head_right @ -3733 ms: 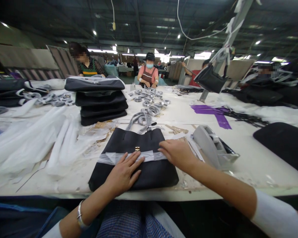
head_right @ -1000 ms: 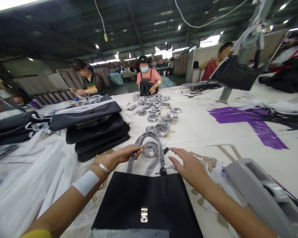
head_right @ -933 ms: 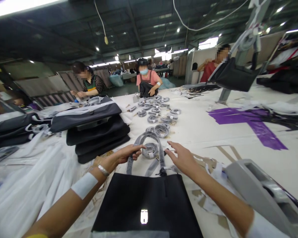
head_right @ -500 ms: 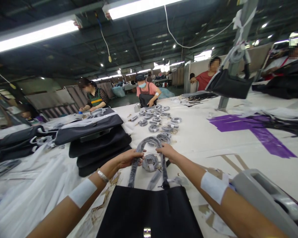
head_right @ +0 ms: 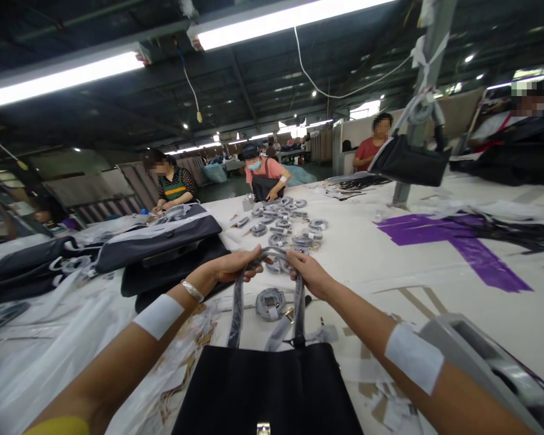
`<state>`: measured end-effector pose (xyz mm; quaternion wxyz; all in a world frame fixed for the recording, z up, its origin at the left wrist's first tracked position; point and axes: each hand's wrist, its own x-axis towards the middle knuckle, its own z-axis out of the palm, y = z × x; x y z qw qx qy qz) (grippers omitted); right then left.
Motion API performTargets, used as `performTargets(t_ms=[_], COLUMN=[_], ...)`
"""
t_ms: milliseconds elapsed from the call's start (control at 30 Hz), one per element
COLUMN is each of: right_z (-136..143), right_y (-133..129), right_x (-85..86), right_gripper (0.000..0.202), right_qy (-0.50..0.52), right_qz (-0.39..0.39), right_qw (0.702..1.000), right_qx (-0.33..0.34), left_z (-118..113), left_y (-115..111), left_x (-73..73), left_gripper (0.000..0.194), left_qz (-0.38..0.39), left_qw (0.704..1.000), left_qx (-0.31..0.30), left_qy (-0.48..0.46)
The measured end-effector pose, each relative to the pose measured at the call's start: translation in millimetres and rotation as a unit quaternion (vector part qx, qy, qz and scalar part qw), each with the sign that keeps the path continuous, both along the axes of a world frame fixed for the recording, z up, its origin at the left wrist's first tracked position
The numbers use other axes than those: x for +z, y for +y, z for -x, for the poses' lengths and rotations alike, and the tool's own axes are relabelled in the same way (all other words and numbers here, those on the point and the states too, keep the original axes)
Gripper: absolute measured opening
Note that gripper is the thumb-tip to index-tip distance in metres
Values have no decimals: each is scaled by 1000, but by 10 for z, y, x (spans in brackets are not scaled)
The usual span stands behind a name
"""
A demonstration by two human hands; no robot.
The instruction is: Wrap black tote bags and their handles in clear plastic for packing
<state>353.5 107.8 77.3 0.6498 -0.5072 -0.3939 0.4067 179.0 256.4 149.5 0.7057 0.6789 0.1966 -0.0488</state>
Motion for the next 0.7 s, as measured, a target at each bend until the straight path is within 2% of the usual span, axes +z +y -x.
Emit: performTargets(t_ms=[167,233,267,367,433,467,533,600,700], right_z=[49,61,62,47,39,40,55,85,117], right_y=[-11,-45,-65,-112,-124,-125,-124,-124,-126], right_x=[64,99,113,133,135,136,143,163,204], right_gripper=[46,47,49,52,45,43,41,41,43], right_qy=[76,62,25,-156,-251,-275,-292,-293,-295], right_qz=[-9,-15,-21,-38,-41,-41,-41,-42,-49], right_qw=[997,997,999,986,962,953,946,945,946], right_qx=[30,32,23,-48,-101,-119,-137,-139,-121], left_z=[3,14,28,82,100,97,73,43,37], left_y=[-39,-49,-56,-97,-147,-176,-234,-278,-304], left_x=[0,11,25,102,178,219,300,365,407], left_gripper=[48,46,46,55,55,51,45,41,41], left_qz=[-8,-31,-47,-174,-303,-361,-429,-442,-387], left_qw=[996,993,991,978,948,929,901,895,920], left_qx=[77,91,94,57,11,-6,-17,-24,-39], left_qy=[-51,-68,-78,-104,-98,-86,-63,-50,-46])
